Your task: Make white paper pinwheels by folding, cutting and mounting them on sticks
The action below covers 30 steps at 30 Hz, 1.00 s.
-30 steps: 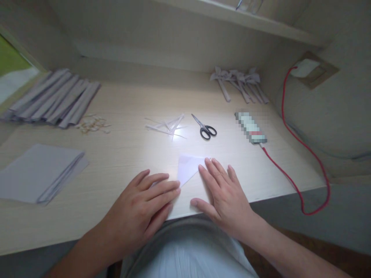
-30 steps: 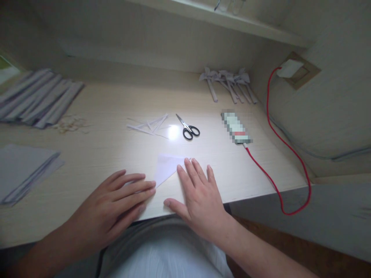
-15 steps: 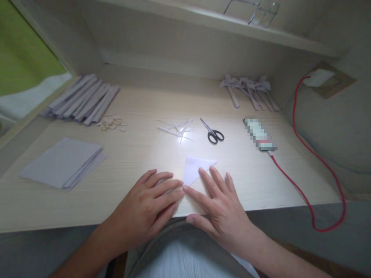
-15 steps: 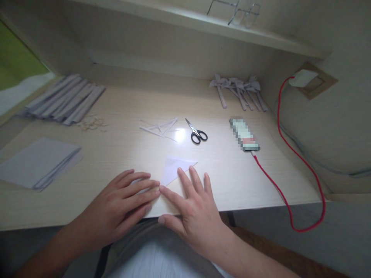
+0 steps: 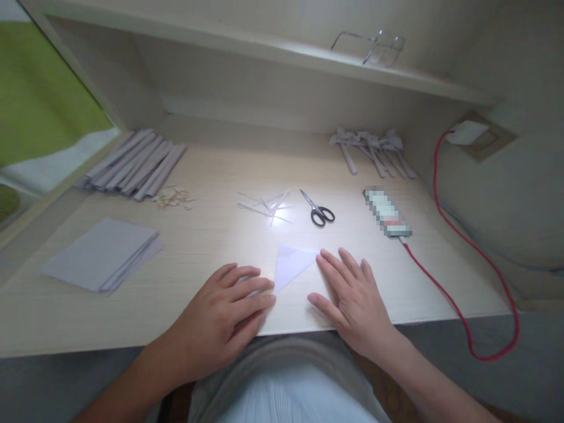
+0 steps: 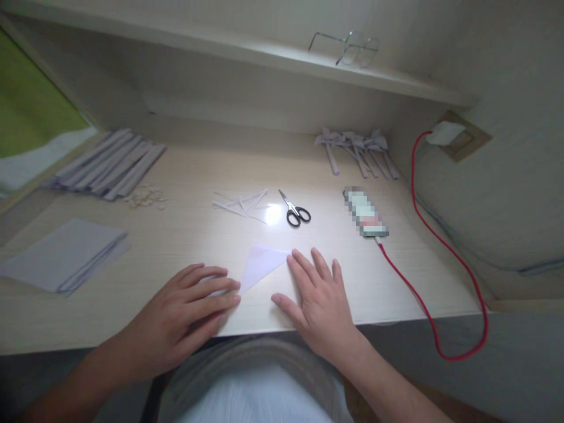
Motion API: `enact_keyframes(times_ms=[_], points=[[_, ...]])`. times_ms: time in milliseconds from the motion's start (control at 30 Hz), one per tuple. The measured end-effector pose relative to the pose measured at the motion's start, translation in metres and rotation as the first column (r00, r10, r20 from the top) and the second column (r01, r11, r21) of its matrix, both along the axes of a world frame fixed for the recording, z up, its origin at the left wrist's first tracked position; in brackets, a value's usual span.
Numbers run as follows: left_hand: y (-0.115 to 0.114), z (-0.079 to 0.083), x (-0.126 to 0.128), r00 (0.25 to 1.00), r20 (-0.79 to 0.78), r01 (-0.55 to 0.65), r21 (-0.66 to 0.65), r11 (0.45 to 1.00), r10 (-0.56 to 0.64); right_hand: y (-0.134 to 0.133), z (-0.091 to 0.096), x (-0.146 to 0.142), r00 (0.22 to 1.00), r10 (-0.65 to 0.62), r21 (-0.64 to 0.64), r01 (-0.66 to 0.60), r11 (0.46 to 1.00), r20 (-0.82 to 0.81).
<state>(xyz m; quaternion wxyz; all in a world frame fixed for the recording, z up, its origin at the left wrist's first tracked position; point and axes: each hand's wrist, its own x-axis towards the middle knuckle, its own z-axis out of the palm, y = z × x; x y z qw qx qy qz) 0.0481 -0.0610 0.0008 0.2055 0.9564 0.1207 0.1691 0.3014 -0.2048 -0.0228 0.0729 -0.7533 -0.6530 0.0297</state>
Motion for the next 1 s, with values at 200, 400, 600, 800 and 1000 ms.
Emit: enact_keyframes(times_ms=[200,400,600,800,1000], points=[[0.013,0.007,0.038,0.998,-0.060,0.034,0.045,0.998,-0.031,0.002,0.002,-0.002,0.999,-0.001,0.055,0.003,0.998,-0.038],[0.024,0.003,0.064,0.986,-0.165,0.034,0.178,0.983,-0.004,0.001,0.004,-0.001,0.997,0.004,0.110,0.005,0.994,-0.081],[0.031,0.011,0.074,0.975,-0.218,0.077,0.157,0.985,-0.041,0.027,0.020,0.009,0.982,0.058,0.195,-0.022,0.981,-0.182],[0.040,0.010,0.077,0.976,-0.218,0.018,0.083,0.996,0.001,0.058,0.031,0.018,0.979,0.092,0.128,-0.069,0.989,-0.183],[0.044,0.001,0.074,0.990,-0.137,-0.014,0.029,0.999,0.018,0.068,0.035,0.023,0.963,0.208,0.087,-0.196,0.977,-0.173]])
